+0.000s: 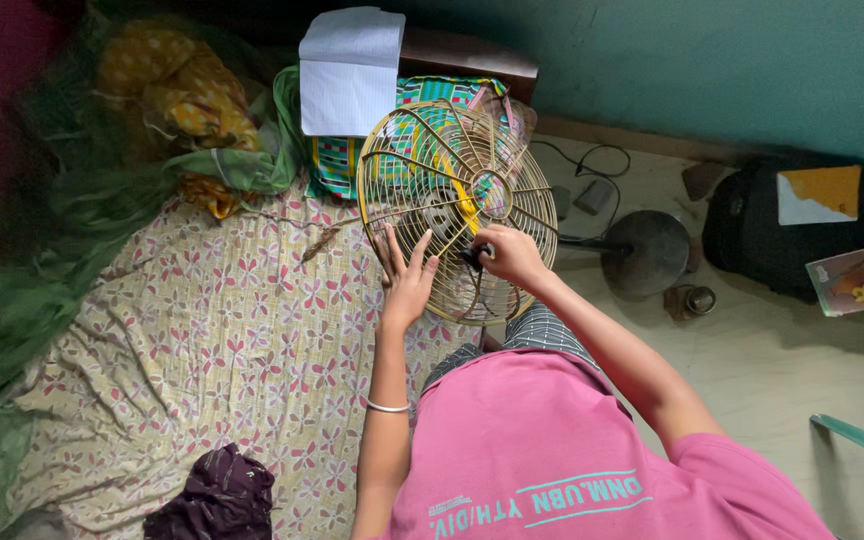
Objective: The person cleans a circular wire fan guard by hand, using a small black cloth to wipe the dust from each individual wire segment.
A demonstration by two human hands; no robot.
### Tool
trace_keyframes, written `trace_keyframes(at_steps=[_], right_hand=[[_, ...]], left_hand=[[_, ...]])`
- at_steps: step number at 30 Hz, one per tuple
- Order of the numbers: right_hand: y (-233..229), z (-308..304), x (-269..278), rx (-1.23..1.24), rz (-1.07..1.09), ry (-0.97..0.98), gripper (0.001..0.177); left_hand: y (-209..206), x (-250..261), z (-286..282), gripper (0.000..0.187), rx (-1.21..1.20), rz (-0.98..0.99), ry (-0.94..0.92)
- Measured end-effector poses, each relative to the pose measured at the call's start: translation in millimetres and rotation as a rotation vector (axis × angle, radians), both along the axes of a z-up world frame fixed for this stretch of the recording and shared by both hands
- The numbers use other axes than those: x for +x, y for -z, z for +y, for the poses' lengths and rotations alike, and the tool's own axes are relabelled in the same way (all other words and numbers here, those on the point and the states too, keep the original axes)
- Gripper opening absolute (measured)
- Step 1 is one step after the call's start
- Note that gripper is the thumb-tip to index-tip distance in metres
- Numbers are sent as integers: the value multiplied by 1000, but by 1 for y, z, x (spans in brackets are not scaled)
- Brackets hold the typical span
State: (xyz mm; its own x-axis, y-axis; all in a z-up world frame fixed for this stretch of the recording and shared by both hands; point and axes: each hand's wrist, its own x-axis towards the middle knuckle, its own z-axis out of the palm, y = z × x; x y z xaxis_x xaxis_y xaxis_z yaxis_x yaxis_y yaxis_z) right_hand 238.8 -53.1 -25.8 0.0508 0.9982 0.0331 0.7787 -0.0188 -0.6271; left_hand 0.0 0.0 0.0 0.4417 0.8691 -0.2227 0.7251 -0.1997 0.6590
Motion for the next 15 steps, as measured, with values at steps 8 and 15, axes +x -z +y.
trace_keyframes(at_steps=[8,15], right_hand=[[-7,21,1,178,55,8,17],[5,19,18,156,-11,-81,16]], left_hand=[[-3,9,-9,62,170,-3,-50],[-8,16,-11,65,173,39,-82]])
